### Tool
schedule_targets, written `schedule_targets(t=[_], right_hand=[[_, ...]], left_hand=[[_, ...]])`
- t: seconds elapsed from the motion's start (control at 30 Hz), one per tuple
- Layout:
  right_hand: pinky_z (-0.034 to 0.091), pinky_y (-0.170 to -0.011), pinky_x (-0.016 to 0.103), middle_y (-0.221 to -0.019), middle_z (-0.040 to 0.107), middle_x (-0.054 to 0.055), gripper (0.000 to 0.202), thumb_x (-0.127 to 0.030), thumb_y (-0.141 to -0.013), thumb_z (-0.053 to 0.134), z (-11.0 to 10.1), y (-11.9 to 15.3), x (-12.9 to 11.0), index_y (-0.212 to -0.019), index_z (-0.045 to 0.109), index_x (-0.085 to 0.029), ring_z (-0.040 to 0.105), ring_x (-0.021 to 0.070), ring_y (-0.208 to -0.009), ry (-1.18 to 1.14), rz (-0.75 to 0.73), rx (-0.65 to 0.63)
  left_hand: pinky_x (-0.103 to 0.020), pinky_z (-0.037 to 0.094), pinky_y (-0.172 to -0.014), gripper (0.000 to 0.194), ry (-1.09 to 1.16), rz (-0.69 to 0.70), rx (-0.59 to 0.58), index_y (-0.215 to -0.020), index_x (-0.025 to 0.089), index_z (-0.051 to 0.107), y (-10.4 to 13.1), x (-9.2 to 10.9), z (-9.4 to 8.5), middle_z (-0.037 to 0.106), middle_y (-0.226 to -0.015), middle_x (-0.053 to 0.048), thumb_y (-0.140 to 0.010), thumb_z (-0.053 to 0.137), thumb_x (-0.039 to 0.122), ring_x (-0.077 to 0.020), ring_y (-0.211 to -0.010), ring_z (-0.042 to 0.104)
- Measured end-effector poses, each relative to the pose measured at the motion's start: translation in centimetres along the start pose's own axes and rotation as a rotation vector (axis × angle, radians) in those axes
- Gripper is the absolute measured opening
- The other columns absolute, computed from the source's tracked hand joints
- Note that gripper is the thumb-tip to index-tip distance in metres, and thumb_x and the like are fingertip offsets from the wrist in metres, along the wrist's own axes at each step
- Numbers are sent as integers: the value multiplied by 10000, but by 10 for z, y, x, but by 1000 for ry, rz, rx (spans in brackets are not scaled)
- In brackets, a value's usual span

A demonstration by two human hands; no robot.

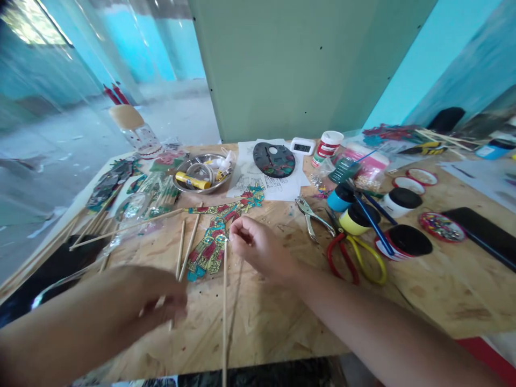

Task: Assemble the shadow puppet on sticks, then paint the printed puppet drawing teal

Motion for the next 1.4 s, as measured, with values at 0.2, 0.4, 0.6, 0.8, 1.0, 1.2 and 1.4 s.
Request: schedule_targets(t=[0.2,0.4,0.6,0.8,1.0,1.2,1.4], right_hand=[[291,-522,229,-681,430,-63,132,-302,-923,532,-1,-2,-3,-839,505,-203,375,91,-583,18,-59,-12],[311,-527,223,-673,429,-70,104,-266,-931,521,-3,0,-4,-853,502,-202,394,86,-586,50,-71,-16],[305,-511,220,-668,428,-67,121,-277,-954,504,-2,1,-11,-861,502,-200,392,86,-579,96,-115,-34],[309,-503,205,-677,449,-66,117,-265,-965,500,0,3,-12,-867,500,-200,396,79,-577,95,-117,-34],[304,-490,193,-671,443,-70,102,-232,-959,501,2,5,-17,-864,497,-195,383,73,-568,132,-140,-34],[319,-515,200,-681,439,-68,87,-215,-943,503,4,6,-17,-858,486,-201,388,76,-574,207,-171,-64],[346,-571,231,-734,482,-42,63,-204,-915,526,4,7,-15,-855,505,-209,452,104,-649,391,-181,-65]], left_hand=[[-265,390,-570,218,37,-97,214,-881,290,736,-63,5,-15,714,-757,28,-871,550,404,-123,-572,559],[-231,352,-525,163,319,-58,156,-840,249,733,-76,-1,13,646,-651,50,-830,595,335,-96,-549,484],[-200,452,-553,218,867,-62,-41,-864,203,672,-87,-21,58,613,-622,54,-804,677,412,-77,-564,549],[-172,502,-557,251,1060,-67,-60,-814,186,652,-89,-20,68,651,-635,56,-752,762,403,-65,-576,599],[-182,527,-599,243,1040,-95,-45,-802,181,661,-85,-22,68,672,-663,53,-763,753,402,-70,-606,630],[-207,530,-628,205,961,-107,-64,-786,197,662,-83,-21,67,669,-661,52,-773,724,392,-88,-631,631],[-221,495,-601,196,835,-136,-64,-775,198,653,-83,-25,69,659,-643,36,-787,684,392,-99,-609,609]])
Point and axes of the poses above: each hand's wrist, its own y-axis away from the middle knuckle, its own z-axis out of the palm, x = y × z, the point moved 10 cm from there along -y, towards the middle knuckle
